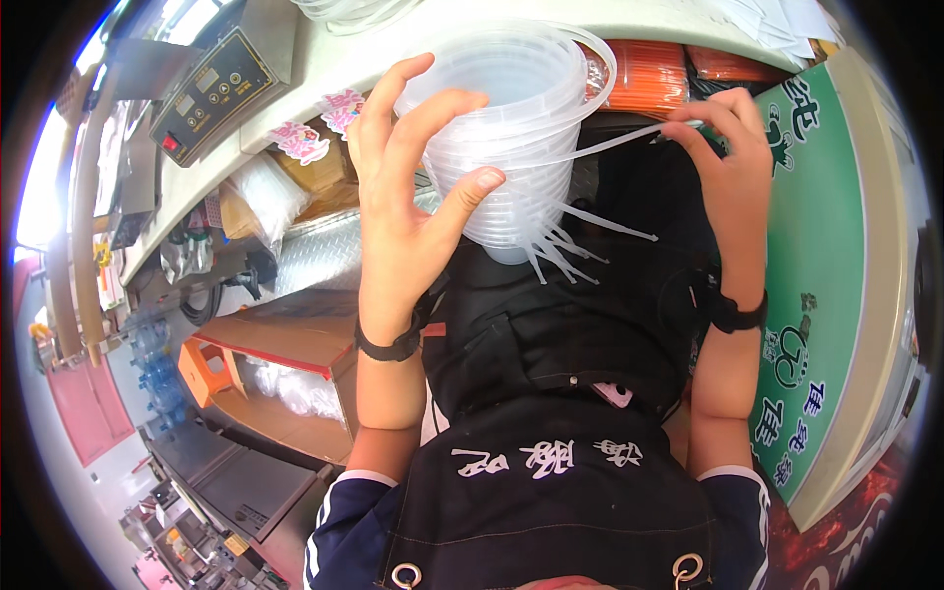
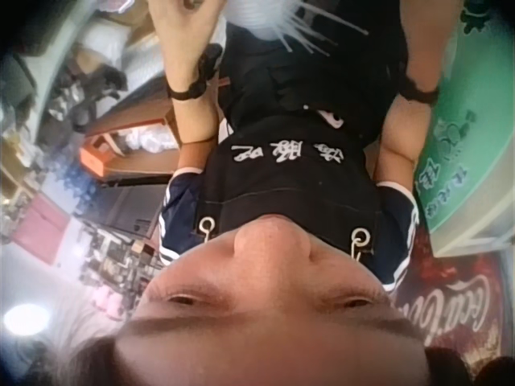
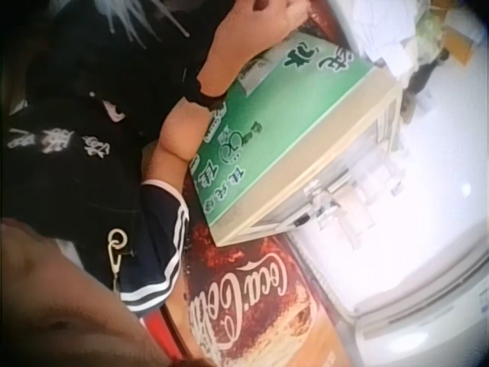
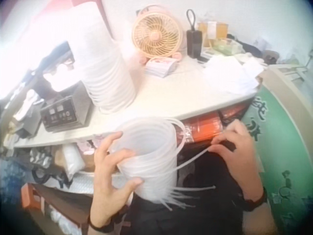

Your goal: The person organizes a stack of clear plastic cups by separating them and then restacking them on a counter.

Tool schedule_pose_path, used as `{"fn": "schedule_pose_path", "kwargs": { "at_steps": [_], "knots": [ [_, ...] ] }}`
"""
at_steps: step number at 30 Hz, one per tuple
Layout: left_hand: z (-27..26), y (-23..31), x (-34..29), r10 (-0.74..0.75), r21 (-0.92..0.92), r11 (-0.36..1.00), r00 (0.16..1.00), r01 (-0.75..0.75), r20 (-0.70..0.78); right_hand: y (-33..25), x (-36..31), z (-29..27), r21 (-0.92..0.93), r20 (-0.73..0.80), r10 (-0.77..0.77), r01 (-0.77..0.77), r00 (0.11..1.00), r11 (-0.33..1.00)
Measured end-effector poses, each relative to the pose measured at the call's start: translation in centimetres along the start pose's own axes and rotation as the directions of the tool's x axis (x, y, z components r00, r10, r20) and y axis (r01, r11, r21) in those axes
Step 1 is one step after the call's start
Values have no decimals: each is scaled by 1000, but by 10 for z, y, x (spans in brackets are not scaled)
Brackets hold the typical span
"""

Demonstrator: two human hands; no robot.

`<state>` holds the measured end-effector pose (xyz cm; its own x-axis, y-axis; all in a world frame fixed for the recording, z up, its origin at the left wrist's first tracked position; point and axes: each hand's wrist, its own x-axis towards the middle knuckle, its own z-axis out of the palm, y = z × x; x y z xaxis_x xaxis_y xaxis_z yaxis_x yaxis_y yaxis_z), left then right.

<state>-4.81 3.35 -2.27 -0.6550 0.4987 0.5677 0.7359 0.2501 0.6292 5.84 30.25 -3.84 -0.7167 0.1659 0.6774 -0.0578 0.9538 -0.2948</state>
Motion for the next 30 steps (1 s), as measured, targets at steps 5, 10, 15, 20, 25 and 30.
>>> {"fn": "schedule_pose_path", "kwargs": {
  "at_steps": [5, 10, 15, 20, 25, 30],
  "knots": [
    [0, -1, -1, -28, 14, 1000, 999, 28, -25, 2, 6, 31, 598, 477, 482, -673, 735, 436],
    [-3, 10, -11, -25, -19, 1000, 999, 24, -41, -1, 30, 40, 755, 589, 379, -653, 713, 54],
    [-1, 12, -20, 36, -46, 998, 998, -39, -59, -15, 50, 47, 687, 693, 314, -727, 649, -15],
    [-2, 19, -26, 56, -49, 997, 997, -59, -49, -7, 45, 48, 595, 789, 196, -803, 583, -8],
    [-4, 26, -28, 67, 14, 998, 998, -67, 13, -31, 48, 47, 631, 746, 144, -760, 650, 157],
    [-4, 27, -28, 57, 13, 998, 998, -57, 2, -13, 48, 52, 592, 804, 59, -806, 592, 27]
  ]
}}
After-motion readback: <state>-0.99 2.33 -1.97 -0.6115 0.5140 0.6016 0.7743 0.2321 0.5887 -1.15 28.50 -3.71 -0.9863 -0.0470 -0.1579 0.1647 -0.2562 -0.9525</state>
